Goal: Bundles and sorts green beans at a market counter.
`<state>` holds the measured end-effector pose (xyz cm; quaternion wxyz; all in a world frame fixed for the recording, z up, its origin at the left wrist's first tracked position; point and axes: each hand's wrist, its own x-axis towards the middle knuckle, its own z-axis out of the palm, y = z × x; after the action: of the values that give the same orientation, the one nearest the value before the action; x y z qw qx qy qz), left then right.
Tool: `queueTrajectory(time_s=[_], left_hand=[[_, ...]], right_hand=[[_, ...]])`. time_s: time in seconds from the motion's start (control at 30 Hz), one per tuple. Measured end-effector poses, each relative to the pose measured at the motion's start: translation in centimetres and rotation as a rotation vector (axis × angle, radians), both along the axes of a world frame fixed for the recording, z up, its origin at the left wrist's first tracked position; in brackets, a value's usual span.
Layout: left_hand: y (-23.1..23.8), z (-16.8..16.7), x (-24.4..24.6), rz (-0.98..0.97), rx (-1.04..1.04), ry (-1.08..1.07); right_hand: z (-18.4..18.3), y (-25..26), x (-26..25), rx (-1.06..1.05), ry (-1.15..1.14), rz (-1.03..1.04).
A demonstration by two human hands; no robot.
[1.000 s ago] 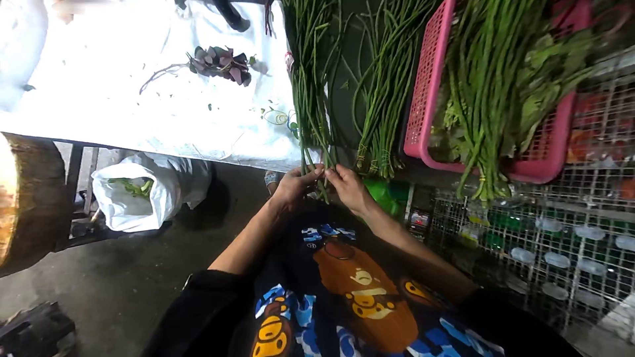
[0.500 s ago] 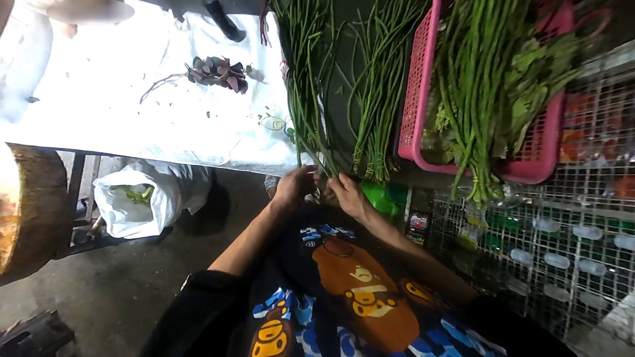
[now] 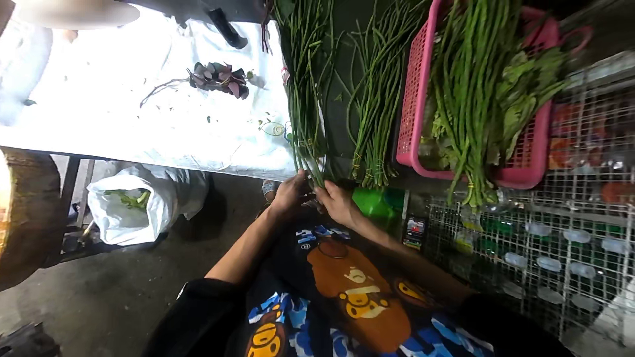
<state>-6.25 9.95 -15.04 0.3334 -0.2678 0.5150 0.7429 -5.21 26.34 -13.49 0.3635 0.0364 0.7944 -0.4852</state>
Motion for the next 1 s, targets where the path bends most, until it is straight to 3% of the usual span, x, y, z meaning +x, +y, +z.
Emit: queueTrajectory(time_s=[0.1, 0.2, 0.23, 0.3, 0.4, 0.53, 0.63, 0.7, 0.73, 0.8, 0.87, 0.93, 1.0], left_hand=[[-0.8, 0.1, -0.1, 0.008, 0.064, 0.026], [-1.7, -0.3, -0.3, -0.018, 0.017, 0.054], [-2.2, -0.3, -0.3, 0.001, 0.005, 0.044], [-3.6, 0.1, -0.6, 0.036, 0.01, 0.024], [-6.1, 0.3, -0.8, 0.065, 0.014, 0.014], [-9.0, -0.2, -1.4, 0.008, 0.029, 0.009], [-10.4, 0.1, -3.0, -0.094, 0.084, -0.011], [-11.3, 0.2, -3.5, -0.149, 0.147, -0.041], [-11.9, 0.4, -3.7, -0.18, 0.187, -0.055], [-13.7, 0.3, -4.3, -0.248, 0.254, -0.076], [-15.4, -0.3, -4.6, -0.321, 0.314, -0.039], [-16.8, -1.4, -4.9, -0.371, 0.389, -0.011], [-17.5, -1.9, -5.3, -0.385, 0.434, -0.024]], right_hand=[[1.1, -1.3, -0.6, 0.158, 0.046, 0.257], [1.4, -2.4, -1.4, 0.155, 0.041, 0.526], [1.1, -2.4, -1.6, 0.122, 0.056, 0.514], [-0.1, -1.5, -1.7, 0.075, 0.14, 0.3], [-2.0, 0.5, -1.1, 0.348, 0.307, 0.017], [-2.4, 1.2, 0.0, 0.683, 0.269, -0.029], [-2.8, 0.0, -0.2, 0.756, 0.201, -0.113], [-3.0, -0.6, -0.5, 0.634, 0.077, -0.266], [-2.8, -1.0, -0.7, 0.476, 0.03, -0.39], [-1.2, -2.7, -0.9, 0.004, 0.003, -0.709], [1.5, -4.9, -1.4, -0.36, 0.003, -0.884], [3.4, -7.3, -2.0, -0.426, 0.065, -0.844], [3.5, -9.6, -2.2, -0.317, 0.139, -0.7]])
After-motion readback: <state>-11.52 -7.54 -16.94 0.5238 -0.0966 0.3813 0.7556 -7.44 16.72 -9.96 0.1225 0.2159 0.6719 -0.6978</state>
